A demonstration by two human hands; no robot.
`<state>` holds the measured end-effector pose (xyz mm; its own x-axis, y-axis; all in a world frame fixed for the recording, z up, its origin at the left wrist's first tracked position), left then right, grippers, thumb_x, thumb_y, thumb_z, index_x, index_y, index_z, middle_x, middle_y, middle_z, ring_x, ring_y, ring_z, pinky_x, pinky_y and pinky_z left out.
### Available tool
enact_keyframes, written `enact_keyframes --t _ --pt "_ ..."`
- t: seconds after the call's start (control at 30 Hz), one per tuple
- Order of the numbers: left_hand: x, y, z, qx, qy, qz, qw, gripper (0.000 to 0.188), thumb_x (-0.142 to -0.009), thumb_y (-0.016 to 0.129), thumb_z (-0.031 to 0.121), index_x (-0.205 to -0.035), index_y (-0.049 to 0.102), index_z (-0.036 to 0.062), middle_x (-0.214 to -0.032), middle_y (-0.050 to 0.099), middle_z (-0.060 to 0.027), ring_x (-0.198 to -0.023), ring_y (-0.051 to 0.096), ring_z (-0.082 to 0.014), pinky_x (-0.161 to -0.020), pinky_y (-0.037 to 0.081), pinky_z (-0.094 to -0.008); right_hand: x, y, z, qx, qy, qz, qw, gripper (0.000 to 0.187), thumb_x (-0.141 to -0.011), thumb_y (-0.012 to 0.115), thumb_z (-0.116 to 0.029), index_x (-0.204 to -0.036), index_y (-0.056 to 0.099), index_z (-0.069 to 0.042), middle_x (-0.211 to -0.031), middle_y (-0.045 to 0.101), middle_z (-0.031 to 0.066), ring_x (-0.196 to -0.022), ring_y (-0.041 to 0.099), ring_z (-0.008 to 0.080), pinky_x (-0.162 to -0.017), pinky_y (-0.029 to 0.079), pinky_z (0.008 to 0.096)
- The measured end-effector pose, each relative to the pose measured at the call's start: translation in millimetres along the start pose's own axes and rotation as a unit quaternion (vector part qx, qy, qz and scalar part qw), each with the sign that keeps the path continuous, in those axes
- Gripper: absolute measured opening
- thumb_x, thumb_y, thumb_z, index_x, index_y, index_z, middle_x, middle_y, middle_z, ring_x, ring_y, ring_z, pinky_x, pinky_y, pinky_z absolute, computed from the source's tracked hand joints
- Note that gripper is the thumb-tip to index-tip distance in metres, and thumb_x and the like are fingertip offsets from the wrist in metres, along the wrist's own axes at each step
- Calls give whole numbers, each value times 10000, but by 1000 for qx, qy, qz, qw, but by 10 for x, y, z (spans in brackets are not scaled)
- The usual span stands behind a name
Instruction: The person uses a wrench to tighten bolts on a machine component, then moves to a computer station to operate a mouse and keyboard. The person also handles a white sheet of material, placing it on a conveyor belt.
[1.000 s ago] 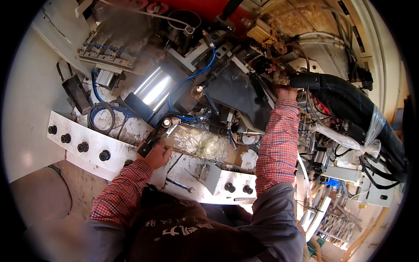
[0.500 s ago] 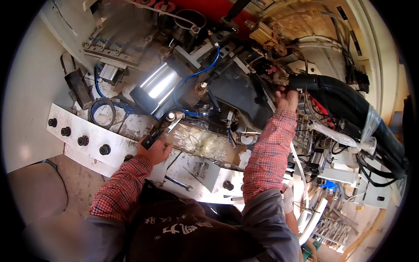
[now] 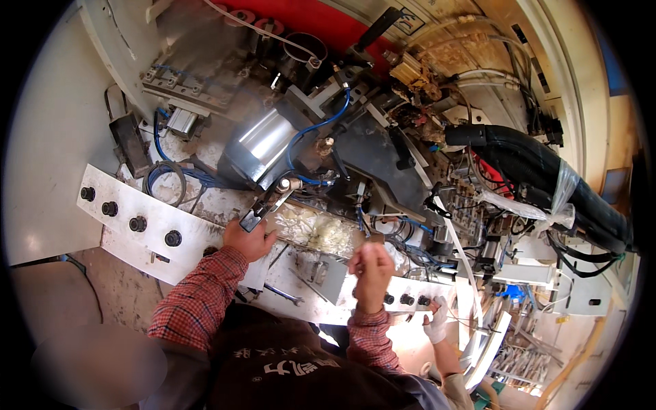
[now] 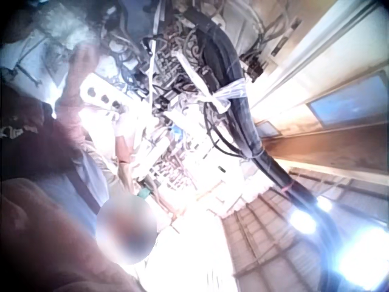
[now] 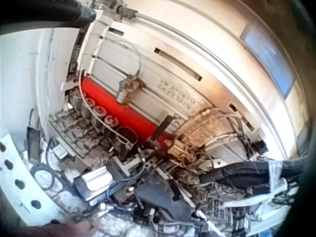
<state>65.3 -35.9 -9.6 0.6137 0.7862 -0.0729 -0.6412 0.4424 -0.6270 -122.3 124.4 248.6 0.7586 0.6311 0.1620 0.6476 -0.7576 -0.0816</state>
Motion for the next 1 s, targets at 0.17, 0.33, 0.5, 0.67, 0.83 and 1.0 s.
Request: enact_keyframes --t 0.17,0.33,0.5,0.67,0.83,1.0 --pt "-17 -196 272 -98 91 46 990 343 -822 692 437 -760 694 100 -685 655 -127 -628 649 -364 -613 536 -486 344 479 239 19 29 -131 991 201 -1006 556 -100 -864 631 21 -686 605 31 -580 538 80 -528 403 224" --pt "-59 -367 516 -124 97 15 987 371 -827 684 448 -746 693 86 -685 666 -148 -613 650 -380 -606 538 -490 467 848 161 64 15 -191 979 210 -988 587 -123 -838 626 19 -654 587 11 -583 539 68 -544 429 235" --pt "-156 -820 973 -189 13 -68 980 406 -843 672 467 -779 692 66 -711 679 -158 -645 667 -385 -639 551 -499 597 986 64 100 -17 -206 973 211 -973 611 -140 -829 629 13 -621 573 12 -574 523 57 -537 420 237" --pt "-166 -786 963 -190 -4 -103 976 436 -866 642 461 -885 725 33 -771 696 -179 -713 685 -376 -691 555 -502 775 881 195 112 -11 -215 970 201 -985 583 -116 -854 648 23 -687 608 23 -597 565 74 -548 452 236" --pt "-163 -800 993 -202 8 -111 973 430 -871 635 446 -875 735 28 -790 705 -184 -692 686 -371 -685 563 -483 890 743 264 109 2 -200 974 200 -986 590 -122 -863 653 23 -683 605 20 -597 561 71 -549 452 234" --pt "-164 -794 1006 -199 7 -107 974 399 -864 627 411 -858 732 26 -797 701 -195 -713 689 -376 -691 563 -483 964 613 308 104 19 -192 976 202 -988 604 -140 -885 658 24 -685 607 15 -601 564 71 -552 453 232"
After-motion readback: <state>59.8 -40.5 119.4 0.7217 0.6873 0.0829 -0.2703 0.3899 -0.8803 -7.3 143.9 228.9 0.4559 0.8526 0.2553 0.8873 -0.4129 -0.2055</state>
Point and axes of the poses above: each hand's wrist, its own x-axis away from the middle knuckle, its own y-axis out of the palm, z = x × y, the point moved 6 cm from there along -x, towards the middle knuckle
